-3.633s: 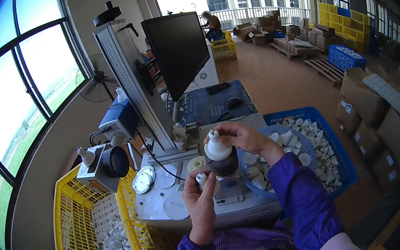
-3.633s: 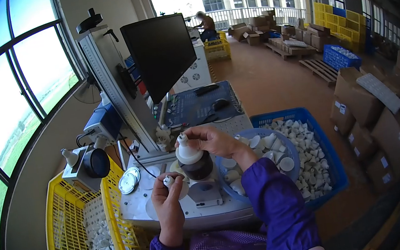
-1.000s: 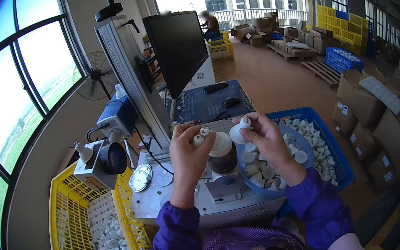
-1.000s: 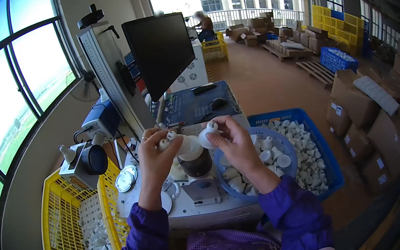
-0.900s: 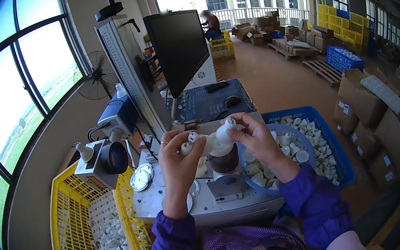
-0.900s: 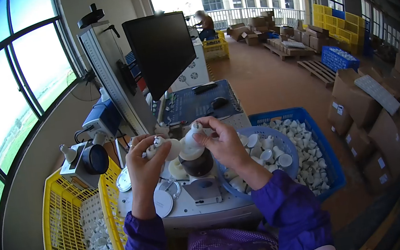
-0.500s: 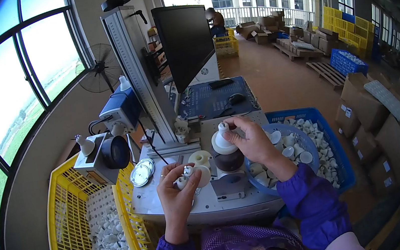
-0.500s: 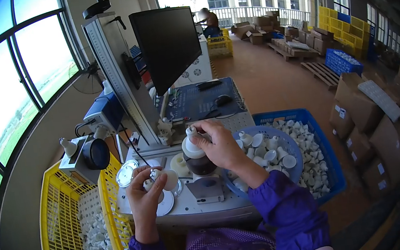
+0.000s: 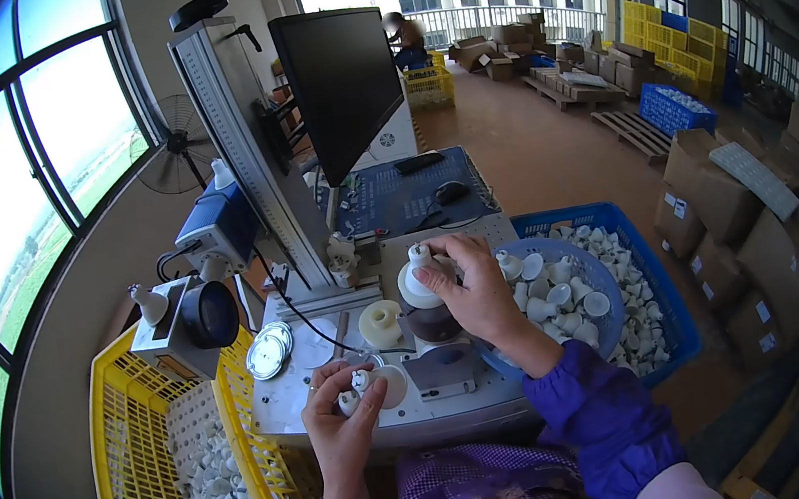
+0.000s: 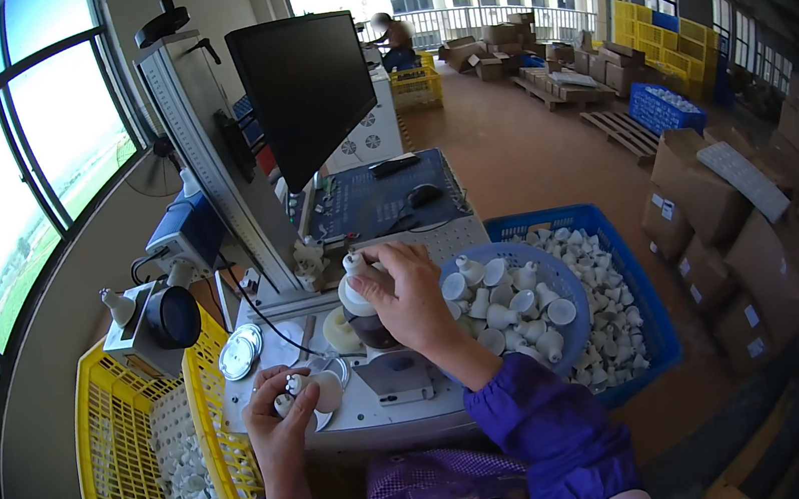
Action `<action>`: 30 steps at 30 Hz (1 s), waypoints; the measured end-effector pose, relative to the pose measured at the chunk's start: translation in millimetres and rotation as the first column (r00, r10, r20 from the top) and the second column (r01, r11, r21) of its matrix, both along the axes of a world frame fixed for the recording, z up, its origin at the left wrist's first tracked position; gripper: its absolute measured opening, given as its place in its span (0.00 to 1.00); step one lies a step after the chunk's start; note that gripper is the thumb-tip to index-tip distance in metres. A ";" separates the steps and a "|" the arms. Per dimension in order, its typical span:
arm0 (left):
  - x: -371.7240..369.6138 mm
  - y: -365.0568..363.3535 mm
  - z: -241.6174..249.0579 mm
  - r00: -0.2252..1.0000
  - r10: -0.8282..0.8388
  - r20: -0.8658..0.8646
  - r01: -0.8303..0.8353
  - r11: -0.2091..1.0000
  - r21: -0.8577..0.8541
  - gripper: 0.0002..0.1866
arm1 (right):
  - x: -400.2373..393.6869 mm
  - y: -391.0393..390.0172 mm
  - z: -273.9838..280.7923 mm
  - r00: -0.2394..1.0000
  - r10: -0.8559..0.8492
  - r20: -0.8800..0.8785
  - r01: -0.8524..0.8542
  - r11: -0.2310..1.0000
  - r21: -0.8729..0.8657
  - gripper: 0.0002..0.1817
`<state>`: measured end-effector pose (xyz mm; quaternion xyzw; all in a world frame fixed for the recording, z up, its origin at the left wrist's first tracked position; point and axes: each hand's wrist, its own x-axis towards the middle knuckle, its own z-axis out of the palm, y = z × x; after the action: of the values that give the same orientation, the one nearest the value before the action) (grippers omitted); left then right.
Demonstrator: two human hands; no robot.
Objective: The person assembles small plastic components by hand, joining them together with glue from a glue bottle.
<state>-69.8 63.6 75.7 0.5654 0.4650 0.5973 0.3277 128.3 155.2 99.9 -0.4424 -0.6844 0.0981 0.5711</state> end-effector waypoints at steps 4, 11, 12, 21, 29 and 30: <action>-10.5 -18.8 -0.7 0.994 0.111 -0.014 -0.111 0.993 0.029 0.10 | 35.6 -15.6 -13.6 0.995 0.058 -0.086 -0.059 0.998 -0.007 0.20; -100.6 -42.6 -43.4 0.855 0.513 0.076 -0.511 0.858 -0.039 0.10 | 174.2 -45.2 -55.8 0.960 -0.218 0.176 0.269 0.892 -0.364 0.15; -126.5 -46.3 -53.8 0.857 0.515 0.025 -0.515 0.857 -0.027 0.11 | 190.3 -50.1 -62.6 0.913 -0.173 0.370 0.307 0.887 -0.344 0.15; -255.7 -89.2 -131.7 0.175 0.905 -0.387 -0.818 0.353 0.454 0.20 | 215.4 -52.9 -100.7 0.535 -0.013 0.845 0.410 0.878 -0.246 0.18; -219.5 -90.4 -108.2 -0.166 0.754 -0.635 -0.670 0.387 0.634 0.21 | 200.3 -61.0 -77.3 0.614 -0.121 0.780 0.480 0.842 -0.247 0.18; -212.2 -86.8 -107.3 -0.004 0.773 -0.635 -0.766 0.405 0.498 0.15 | 199.4 -64.7 -70.7 0.611 -0.116 0.783 0.476 0.844 -0.247 0.18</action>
<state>-282.0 -23.1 -31.6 0.4167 0.7827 0.3458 -0.3068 327.6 90.5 29.2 -0.6676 -0.7307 -0.0401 0.1372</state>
